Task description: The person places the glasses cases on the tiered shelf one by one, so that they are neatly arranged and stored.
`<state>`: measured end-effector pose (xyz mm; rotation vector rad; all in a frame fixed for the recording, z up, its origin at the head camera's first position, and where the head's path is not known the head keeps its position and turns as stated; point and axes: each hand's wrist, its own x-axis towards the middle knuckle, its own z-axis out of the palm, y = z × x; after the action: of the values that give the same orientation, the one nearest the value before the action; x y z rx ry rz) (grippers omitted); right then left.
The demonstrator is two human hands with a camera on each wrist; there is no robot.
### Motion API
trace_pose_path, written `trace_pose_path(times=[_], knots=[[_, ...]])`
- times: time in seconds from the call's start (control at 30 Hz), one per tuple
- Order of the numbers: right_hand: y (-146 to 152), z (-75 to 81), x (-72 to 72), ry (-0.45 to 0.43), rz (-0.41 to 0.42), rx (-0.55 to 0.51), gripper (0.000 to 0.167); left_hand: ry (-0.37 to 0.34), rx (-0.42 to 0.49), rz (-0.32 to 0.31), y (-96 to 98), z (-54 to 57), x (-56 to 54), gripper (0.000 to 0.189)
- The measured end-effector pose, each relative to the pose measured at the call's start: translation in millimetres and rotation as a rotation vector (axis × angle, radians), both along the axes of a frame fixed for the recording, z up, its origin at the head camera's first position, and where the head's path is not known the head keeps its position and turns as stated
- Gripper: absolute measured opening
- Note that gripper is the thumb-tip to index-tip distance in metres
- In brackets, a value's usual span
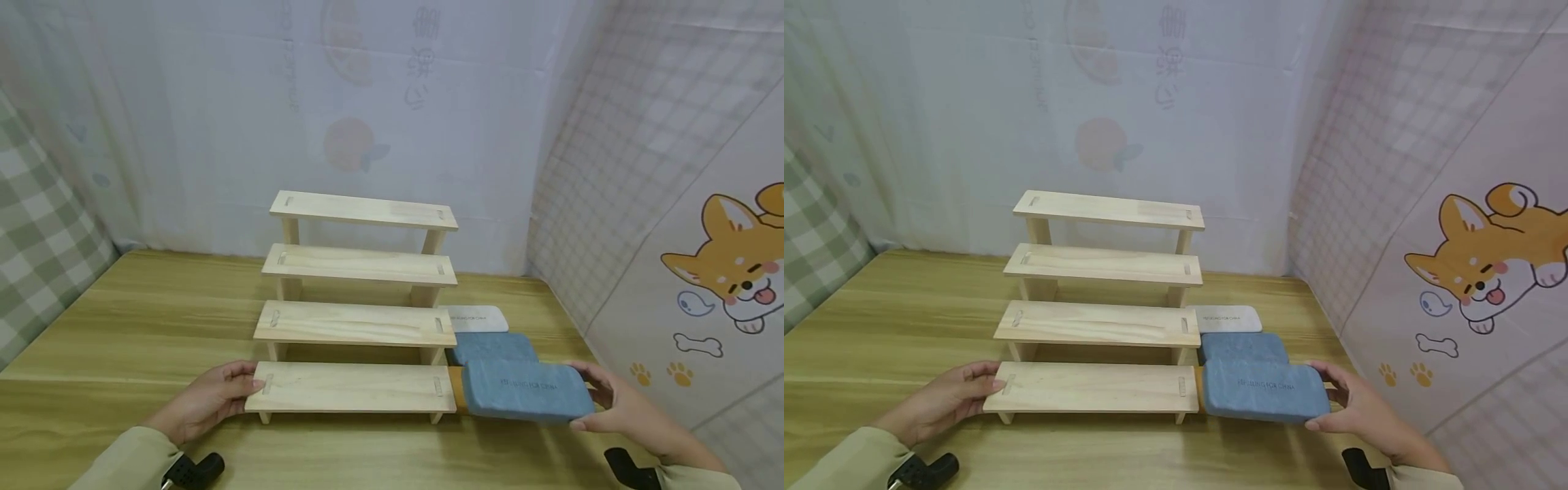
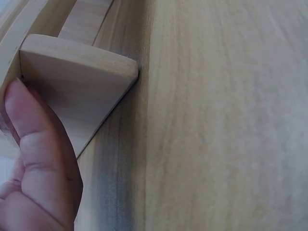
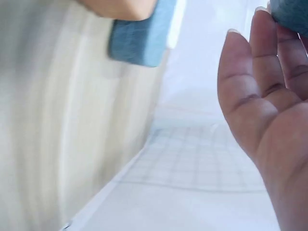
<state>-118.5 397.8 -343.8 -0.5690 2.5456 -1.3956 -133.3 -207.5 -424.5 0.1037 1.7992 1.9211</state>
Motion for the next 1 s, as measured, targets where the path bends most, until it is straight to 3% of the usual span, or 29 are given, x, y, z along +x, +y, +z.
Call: trace_pose_path(times=[0.3,0.43,0.67,1.0], knots=[[-31,28.7,-19.2,0.082,-0.001,0.036,0.071,0.003,-0.003,-0.001,-1.3,0.1,0.0,0.07],[-38,41.2,-27.6,0.081,-0.011,0.06,0.073,0.003,0.006,-0.003,-0.9,-0.2,-0.4,0.07],[-51,62.4,-46.0,0.055,0.053,-0.034,0.067,0.01,0.014,-0.011,-0.4,-0.5,-1.9,0.067],[-81,95.3,-78.3,0.087,0.051,0.019,0.064,0.007,0.008,-0.009,-0.2,-0.8,-1.5,0.065]])
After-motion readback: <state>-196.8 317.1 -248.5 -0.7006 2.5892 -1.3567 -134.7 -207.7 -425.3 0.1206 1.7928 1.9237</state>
